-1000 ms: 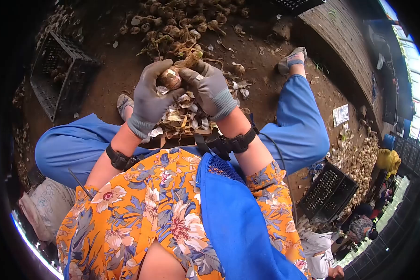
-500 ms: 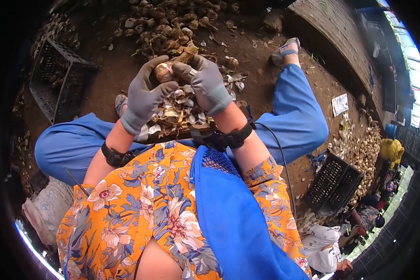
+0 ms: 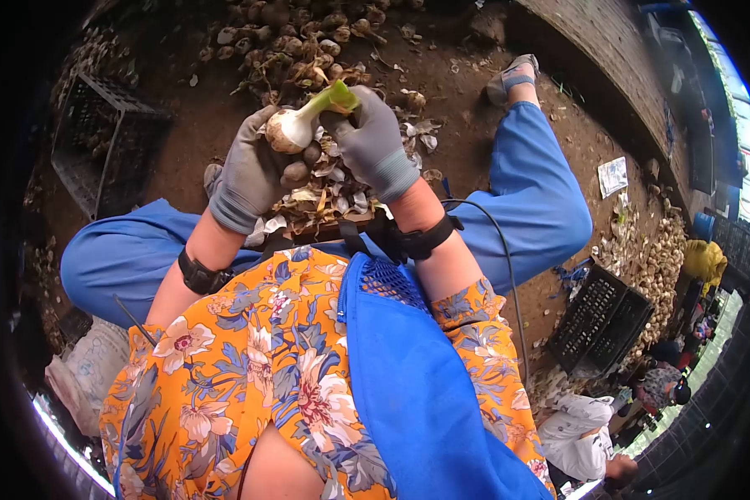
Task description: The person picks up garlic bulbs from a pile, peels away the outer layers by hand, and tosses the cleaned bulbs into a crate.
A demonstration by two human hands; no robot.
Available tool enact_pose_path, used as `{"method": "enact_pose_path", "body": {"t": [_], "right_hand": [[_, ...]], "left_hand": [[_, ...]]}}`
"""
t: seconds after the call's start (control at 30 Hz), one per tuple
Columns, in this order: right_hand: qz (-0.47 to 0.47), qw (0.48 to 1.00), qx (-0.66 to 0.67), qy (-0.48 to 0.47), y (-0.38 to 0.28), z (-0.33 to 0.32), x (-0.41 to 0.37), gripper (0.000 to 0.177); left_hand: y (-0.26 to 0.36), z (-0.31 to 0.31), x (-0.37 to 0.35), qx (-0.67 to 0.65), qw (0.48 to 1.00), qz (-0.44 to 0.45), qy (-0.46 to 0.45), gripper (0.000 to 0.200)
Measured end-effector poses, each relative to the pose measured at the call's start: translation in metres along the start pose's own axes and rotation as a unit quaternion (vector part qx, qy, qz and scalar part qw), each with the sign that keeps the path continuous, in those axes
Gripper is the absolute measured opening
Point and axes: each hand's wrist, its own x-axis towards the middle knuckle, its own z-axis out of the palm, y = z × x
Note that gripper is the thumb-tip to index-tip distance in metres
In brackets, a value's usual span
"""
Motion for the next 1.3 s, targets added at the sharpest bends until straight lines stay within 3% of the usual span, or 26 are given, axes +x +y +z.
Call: {"method": "enact_pose_path", "body": {"t": [0.13, 0.17, 0.2, 0.23, 0.3, 0.33, 0.37, 0.43, 0.5, 0.57, 0.6, 0.63, 0.67, 0.7, 0.77, 0.8, 0.9, 0.93, 0.97, 1.03, 1.07, 1.1, 1.13, 1.17, 1.23, 1.3], "right_hand": [[0.077, 0.967, 0.229, -0.087, -0.009, -0.004, -0.005, 0.022], [0.079, 0.966, 0.229, -0.085, 0.000, -0.001, -0.006, 0.022], [0.087, 0.947, 0.296, -0.094, 0.014, 0.002, -0.006, 0.024], [0.093, 0.922, 0.362, -0.103, 0.027, 0.003, -0.007, 0.028], [0.100, 0.955, 0.265, -0.088, 0.020, 0.000, -0.003, 0.024], [0.116, 0.956, 0.264, -0.055, 0.024, 0.001, 0.000, 0.024], [0.132, 0.956, 0.263, -0.021, 0.026, 0.002, 0.001, 0.024], [0.097, 0.955, 0.280, -0.011, 0.028, 0.007, -0.002, 0.028], [-0.124, 0.992, 0.012, -0.004, 0.024, 0.010, -0.008, 0.023], [-0.135, 0.990, 0.039, -0.011, 0.028, 0.011, -0.009, 0.023], [-0.163, 0.986, -0.033, -0.001, 0.030, 0.008, -0.010, 0.021], [-0.190, 0.976, -0.107, 0.009, 0.033, 0.006, -0.011, 0.020], [0.069, 0.951, 0.301, -0.009, 0.033, 0.008, -0.008, 0.022], [0.070, 0.952, 0.299, -0.008, 0.032, 0.009, -0.007, 0.022], [0.129, 0.974, 0.181, 0.048, 0.029, 0.014, -0.005, 0.026], [0.058, 0.995, 0.084, 0.020, 0.031, 0.017, -0.007, 0.028], [0.097, 0.983, 0.156, 0.026, 0.038, 0.028, -0.004, 0.029], [0.118, 0.972, 0.195, 0.051, 0.042, 0.019, -0.001, 0.029], [0.145, 0.970, 0.162, 0.111, 0.066, 0.008, 0.007, 0.028], [0.125, 0.981, -0.107, 0.101, 0.145, -0.049, 0.029, 0.026], [0.123, 0.981, -0.106, 0.103, 0.135, -0.046, 0.028, 0.026], [0.115, 0.932, -0.340, 0.059, 0.112, -0.039, 0.022, 0.028], [0.099, 0.827, -0.554, 0.010, 0.089, -0.030, 0.015, 0.030], [0.096, 0.825, -0.556, 0.007, 0.071, -0.020, 0.014, 0.030], [-0.050, 0.945, -0.320, 0.034, 0.041, 0.007, 0.012, 0.021], [-0.169, 0.941, -0.288, 0.052, 0.017, 0.032, 0.007, 0.018]], "left_hand": [[-0.008, 0.009, 0.001, 0.048, 0.990, 0.036, 0.128, 0.051], [-0.018, 0.000, 0.004, 0.298, 0.922, 0.153, 0.195, 0.047], [-0.023, -0.002, 0.006, 0.522, 0.776, 0.257, 0.243, 0.044], [-0.023, -0.004, 0.005, 0.523, 0.777, 0.254, 0.242, 0.044], [-0.012, -0.006, 0.001, 0.467, 0.834, 0.203, 0.212, 0.043], [-0.001, -0.007, -0.002, 0.398, 0.895, 0.082, 0.182, 0.042], [-0.001, -0.007, -0.002, 0.397, 0.895, 0.082, 0.184, 0.042], [-0.001, -0.005, 0.001, 0.212, 0.964, 0.059, 0.148, 0.046], [-0.002, -0.009, 0.002, 0.200, 0.970, 0.053, 0.129, 0.047], [-0.002, -0.015, 0.001, 0.146, 0.982, 0.039, 0.110, 0.048], [-0.001, -0.017, 0.000, 0.147, 0.982, 0.038, 0.112, 0.048], [0.001, -0.020, 0.001, 0.328, 0.920, 0.084, 0.196, 0.048], [0.001, -0.019, 0.002, 0.494, 0.816, 0.127, 0.271, 0.047], [0.003, -0.019, 0.003, 0.493, 0.818, 0.127, 0.270, 0.047], [0.007, -0.019, 0.002, 0.672, 0.654, 0.172, 0.300, 0.041], [0.005, -0.019, 0.003, 0.688, 0.635, 0.186, 0.297, 0.028], [0.008, -0.012, 0.002, 0.716, 0.594, 0.187, 0.316, 0.020], [0.007, -0.020, 0.001, 0.672, 0.647, 0.184, 0.310, 0.018], [0.008, -0.017, -0.002, 0.672, 0.647, 0.185, 0.310, 0.018], [0.010, -0.005, -0.010, 0.541, 0.764, 0.225, 0.269, 0.017], [0.009, -0.008, -0.008, 0.520, 0.782, 0.228, 0.256, 0.018], [0.007, -0.012, -0.008, 0.519, 0.783, 0.229, 0.257, 0.018], [0.005, -0.015, -0.008, 0.556, 0.752, 0.225, 0.273, 0.017], [0.005, -0.018, -0.008, 0.591, 0.719, 0.223, 0.289, 0.016], [0.004, -0.014, -0.006, 0.632, 0.679, 0.244, 0.283, 0.015], [0.003, -0.010, -0.009, 0.678, 0.635, 0.254, 0.268, 0.014]]}}
